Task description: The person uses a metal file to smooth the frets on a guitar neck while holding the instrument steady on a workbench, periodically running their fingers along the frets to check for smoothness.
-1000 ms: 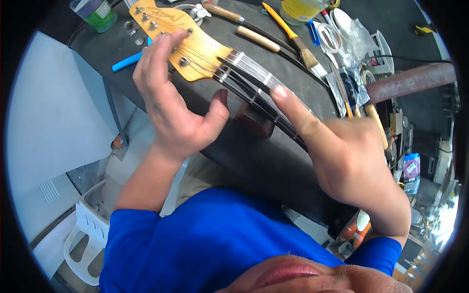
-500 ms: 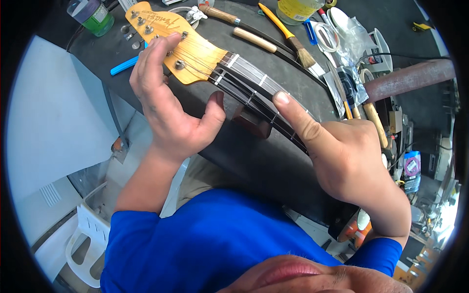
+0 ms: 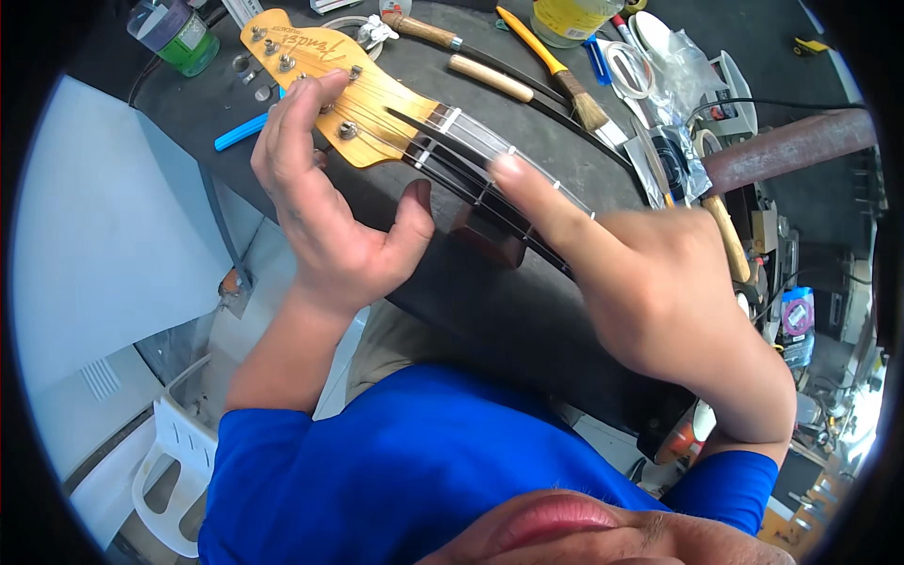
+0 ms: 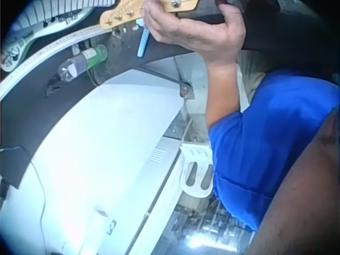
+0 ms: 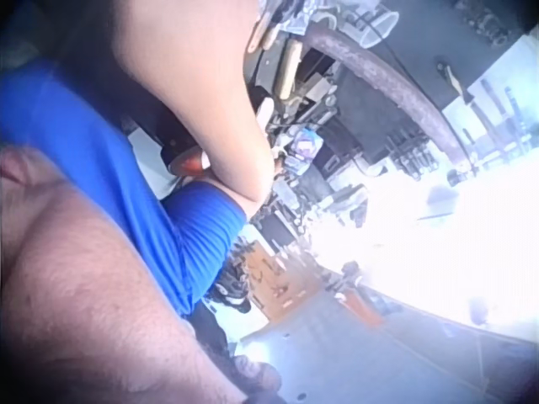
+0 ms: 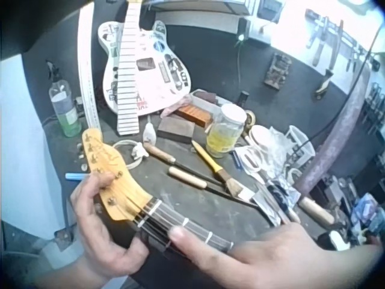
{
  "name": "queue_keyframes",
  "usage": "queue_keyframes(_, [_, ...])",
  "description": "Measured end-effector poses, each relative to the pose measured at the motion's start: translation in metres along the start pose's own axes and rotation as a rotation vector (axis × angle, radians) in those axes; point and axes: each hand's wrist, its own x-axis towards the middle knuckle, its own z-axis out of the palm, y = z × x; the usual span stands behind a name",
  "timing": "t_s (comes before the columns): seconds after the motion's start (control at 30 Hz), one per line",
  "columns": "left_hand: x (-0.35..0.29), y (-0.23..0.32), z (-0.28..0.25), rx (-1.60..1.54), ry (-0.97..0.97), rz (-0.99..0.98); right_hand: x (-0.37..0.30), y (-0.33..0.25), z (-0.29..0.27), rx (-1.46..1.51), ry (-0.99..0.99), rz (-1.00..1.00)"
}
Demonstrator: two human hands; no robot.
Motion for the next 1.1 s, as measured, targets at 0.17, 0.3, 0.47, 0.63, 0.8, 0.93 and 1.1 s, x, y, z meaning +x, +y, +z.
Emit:
queue_keyframes(0.17, [-0.002, 0.002, 0.0, -0.02, 0.024, 0.024, 0.001, -0.001, -0.006, 0.038, -0.086, 0.024])
queue_keyframes(0.3, [0.0, -0.003, -0.002, -0.01, -0.002, 0.007, 0.005, 0.004, 0.007, 0.032, 0.041, -0.034])
queue_keyframes(0.47, [0.003, 0.009, -0.007, -0.006, -0.084, 0.01, -0.001, 0.003, -0.004, 0.039, -0.07, 0.01])
queue_keyframes(0.63, [-0.001, -0.007, -0.003, -0.041, 0.016, 0.007, 0.007, 0.011, -0.005, 0.158, -0.019, 0.011])
queue_keyframes(0.8, [0.007, -0.002, -0.008, 0.059, 0.014, 0.096, -0.044, 0.069, 0.012, 0.226, 0.098, 0.653])
queue_keyframes(0.93, [0.014, 0.005, -0.02, 0.164, -0.133, 0.106, -0.079, 0.113, 0.026, 0.147, -0.038, 0.835])
queue_keyframes(1.1, [0.012, 0.009, -0.031, 0.204, -0.166, 0.11, -0.078, 0.112, 0.03, 0.017, -0.119, 0.921])
